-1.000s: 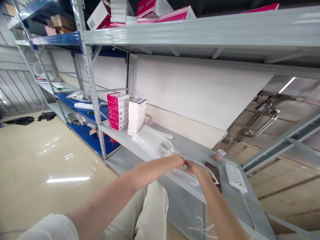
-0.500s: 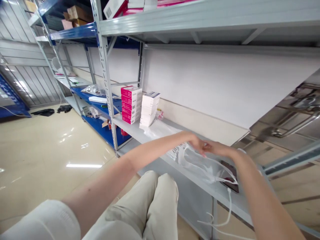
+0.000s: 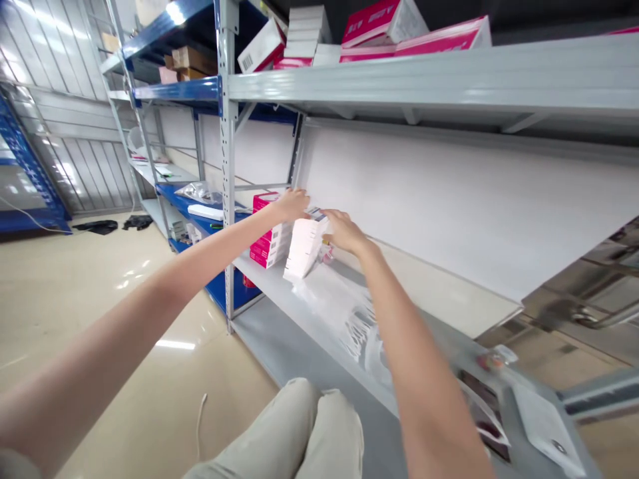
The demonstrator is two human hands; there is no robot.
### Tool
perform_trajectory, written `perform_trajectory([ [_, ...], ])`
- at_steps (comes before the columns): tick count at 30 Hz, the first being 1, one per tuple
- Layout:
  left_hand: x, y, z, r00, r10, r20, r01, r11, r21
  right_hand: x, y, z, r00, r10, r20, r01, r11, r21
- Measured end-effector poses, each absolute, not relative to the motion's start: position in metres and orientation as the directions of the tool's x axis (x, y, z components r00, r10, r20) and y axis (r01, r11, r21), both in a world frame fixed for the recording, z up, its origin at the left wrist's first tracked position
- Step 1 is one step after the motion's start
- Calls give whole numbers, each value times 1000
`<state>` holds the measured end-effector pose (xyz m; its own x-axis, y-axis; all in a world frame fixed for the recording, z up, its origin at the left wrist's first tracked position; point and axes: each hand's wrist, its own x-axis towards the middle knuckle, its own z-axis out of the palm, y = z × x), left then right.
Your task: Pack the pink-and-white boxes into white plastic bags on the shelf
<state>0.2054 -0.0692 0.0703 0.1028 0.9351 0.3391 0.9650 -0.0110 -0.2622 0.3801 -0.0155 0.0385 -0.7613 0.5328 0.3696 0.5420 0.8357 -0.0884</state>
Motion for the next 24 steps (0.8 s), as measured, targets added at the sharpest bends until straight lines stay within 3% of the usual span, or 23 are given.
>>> perform_trajectory([
  [3,147,-55,56,-19,907,420,933,168,-320,311,-1,34,-772,513,375,558,830,14],
  [5,116,-47,42,-59,912,406,931,197,-307,275,6,27,-781,501,373,565,821,82],
  [9,82,-36,16,14,934,357,948,102,-303,234,7,8,-806,441,394,539,823,180],
  [15,72,-32,3,65,911,408,973,34,-230,221,17,-14,-800,396,451,554,776,303],
  [21,69,-42,13,187,925,332,936,-65,-346,203,27,-23,-744,378,551,607,727,322],
  [24,70,-54,24,207,935,287,934,-101,-342,201,20,-22,-740,356,571,592,748,302],
])
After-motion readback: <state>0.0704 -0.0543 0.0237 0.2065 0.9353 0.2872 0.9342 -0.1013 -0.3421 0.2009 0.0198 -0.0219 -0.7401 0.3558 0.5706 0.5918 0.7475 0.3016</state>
